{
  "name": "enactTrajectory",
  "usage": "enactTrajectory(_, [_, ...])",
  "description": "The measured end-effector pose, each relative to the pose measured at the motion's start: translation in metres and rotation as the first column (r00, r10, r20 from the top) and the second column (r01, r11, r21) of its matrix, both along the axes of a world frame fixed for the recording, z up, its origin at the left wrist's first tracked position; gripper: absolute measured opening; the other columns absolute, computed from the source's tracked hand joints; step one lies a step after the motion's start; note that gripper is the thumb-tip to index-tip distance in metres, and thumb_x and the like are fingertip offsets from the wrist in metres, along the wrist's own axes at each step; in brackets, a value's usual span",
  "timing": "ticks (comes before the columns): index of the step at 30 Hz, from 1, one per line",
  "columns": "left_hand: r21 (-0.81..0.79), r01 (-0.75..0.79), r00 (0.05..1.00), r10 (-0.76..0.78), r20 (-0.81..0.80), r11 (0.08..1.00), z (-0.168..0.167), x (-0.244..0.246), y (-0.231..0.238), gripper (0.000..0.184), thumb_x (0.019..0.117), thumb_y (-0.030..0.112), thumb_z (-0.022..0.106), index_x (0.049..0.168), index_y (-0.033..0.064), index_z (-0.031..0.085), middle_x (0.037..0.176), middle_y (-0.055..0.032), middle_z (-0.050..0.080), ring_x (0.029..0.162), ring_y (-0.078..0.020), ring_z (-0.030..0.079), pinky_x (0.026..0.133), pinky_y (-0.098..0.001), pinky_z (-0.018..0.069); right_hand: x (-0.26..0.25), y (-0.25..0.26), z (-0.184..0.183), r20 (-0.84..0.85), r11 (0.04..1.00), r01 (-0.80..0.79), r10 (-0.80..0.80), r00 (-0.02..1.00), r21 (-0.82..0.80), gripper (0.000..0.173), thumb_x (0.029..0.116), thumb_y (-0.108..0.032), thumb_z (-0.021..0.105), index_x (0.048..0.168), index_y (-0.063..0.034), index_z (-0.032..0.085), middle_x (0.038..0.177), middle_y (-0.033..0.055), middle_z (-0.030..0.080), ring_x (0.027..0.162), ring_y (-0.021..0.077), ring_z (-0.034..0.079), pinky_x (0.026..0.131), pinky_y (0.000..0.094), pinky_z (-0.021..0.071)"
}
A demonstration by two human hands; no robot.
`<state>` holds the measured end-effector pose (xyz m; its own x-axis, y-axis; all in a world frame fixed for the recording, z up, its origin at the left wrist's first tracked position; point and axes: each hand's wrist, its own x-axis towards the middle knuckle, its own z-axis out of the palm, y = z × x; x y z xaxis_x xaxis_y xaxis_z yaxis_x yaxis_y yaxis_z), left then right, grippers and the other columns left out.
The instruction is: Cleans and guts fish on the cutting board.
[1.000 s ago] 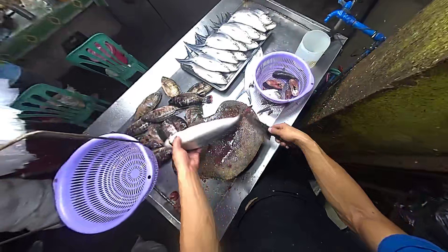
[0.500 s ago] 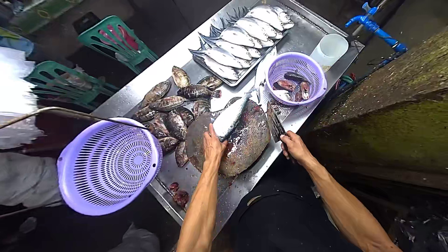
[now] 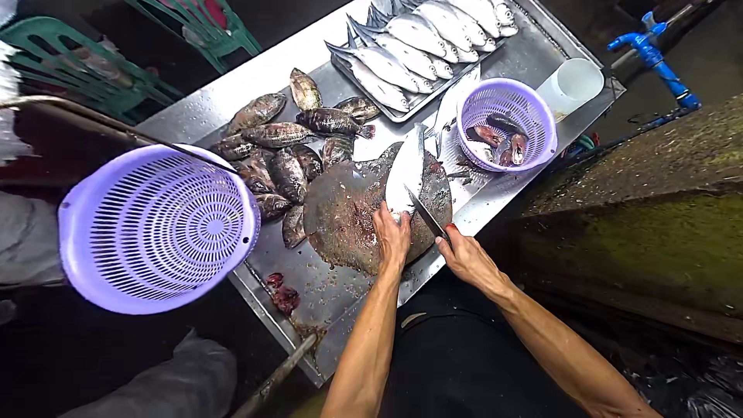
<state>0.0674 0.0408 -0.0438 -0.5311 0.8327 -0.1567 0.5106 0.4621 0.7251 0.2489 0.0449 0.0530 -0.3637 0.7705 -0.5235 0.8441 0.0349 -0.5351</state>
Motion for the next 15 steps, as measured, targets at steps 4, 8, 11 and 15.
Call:
enactTrajectory(4, [-0.033,-0.022,0.998,0.019,-0.061,0.999,0.001,0.005,0.003,0.064,0.1003,0.039,0.061,0.147,-0.0013,0.046,0.133,-0.0285,0.056,0.121,-0.0417,0.059,0.104,-0.0536,0.0489,0.003,-0.018,0.000,0.059,1.000,-0.023,0.023,0.998,-0.013,0.047,0.1082,-0.046,0.034,0.127,-0.0103,0.058,0.092,0.0128,0.069,0.090,0.0321,0.070,0.077,0.0532,0.0554])
enactTrajectory(8, [-0.069,-0.044,0.995,0.038,-0.090,0.997,0.003,0.008,0.007,0.061,0.1000,0.039,0.061,0.144,-0.0011,0.048,0.133,-0.0272,0.056,0.117,-0.0411,0.061,0.100,-0.0532,0.0515,0.005,-0.028,0.008,0.130,0.998,-0.042,0.047,0.990,-0.042,0.046,0.1090,-0.044,0.033,0.123,-0.0090,0.059,0.094,0.0141,0.068,0.092,0.0334,0.070,0.077,0.0531,0.0550])
enactTrajectory(11, [-0.067,-0.045,0.993,0.037,-0.114,0.997,0.000,0.010,0.006,0.059,0.1001,0.037,0.061,0.144,-0.0003,0.049,0.133,-0.0273,0.056,0.114,-0.0408,0.063,0.096,-0.0525,0.0536,-0.004,-0.023,0.008,0.187,0.996,-0.078,0.084,0.979,-0.039,0.047,0.1101,-0.042,0.031,0.130,-0.0081,0.057,0.103,0.0166,0.069,0.099,0.0351,0.070,0.080,0.0539,0.0555])
enactTrajectory(15, [-0.017,-0.054,0.992,0.052,-0.112,0.998,-0.005,0.010,0.007,0.057,0.0986,0.036,0.065,0.141,0.0002,0.052,0.130,-0.0276,0.057,0.110,-0.0420,0.064,0.093,-0.0547,0.0540,-0.034,0.004,0.001,0.139,0.995,-0.097,0.094,0.986,0.011,0.047,0.1109,-0.039,0.031,0.130,-0.0060,0.059,0.109,0.0178,0.070,0.104,0.0350,0.070,0.085,0.0537,0.0557])
